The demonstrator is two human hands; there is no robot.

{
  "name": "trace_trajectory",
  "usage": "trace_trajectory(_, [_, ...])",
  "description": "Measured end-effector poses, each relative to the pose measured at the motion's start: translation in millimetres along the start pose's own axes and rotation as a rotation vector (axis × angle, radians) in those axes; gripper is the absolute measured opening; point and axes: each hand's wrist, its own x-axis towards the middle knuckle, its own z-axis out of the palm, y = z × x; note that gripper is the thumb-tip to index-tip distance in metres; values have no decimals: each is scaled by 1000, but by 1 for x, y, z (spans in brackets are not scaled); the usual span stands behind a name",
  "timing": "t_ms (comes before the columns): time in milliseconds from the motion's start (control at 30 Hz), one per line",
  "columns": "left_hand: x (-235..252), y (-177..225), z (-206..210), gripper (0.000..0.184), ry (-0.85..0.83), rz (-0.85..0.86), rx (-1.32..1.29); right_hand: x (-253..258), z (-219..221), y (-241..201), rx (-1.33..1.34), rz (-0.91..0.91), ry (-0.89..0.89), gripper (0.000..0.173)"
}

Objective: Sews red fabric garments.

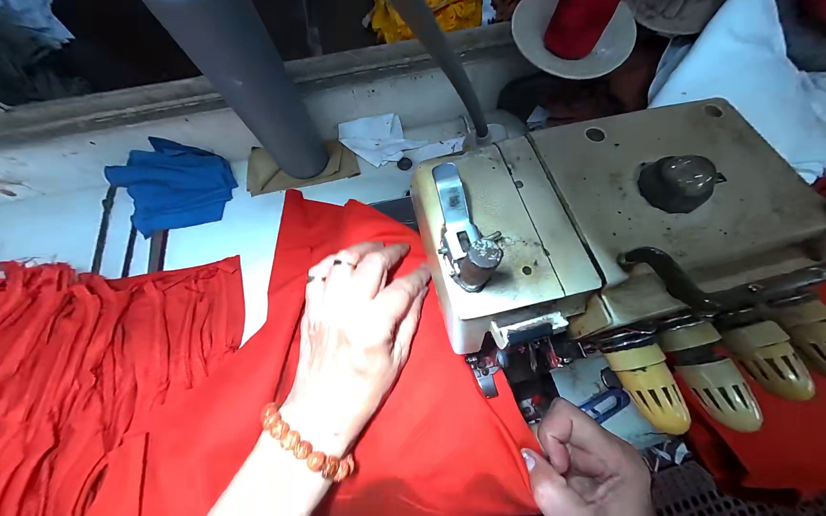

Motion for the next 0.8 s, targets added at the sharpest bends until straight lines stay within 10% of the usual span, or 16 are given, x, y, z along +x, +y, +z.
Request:
trace_trajectory(367, [-68,-15,-55,24,140,-321,81,0,-1,6,-23,-37,17,22])
trace_trajectory(567, [-163,11,-88,35,-390,-910,45,1,0,4,-76,-46,49,16])
trace_trajectory(800, [-204,2,-53,23,-12,-651,208,4,0,19,-16,-151,39,19])
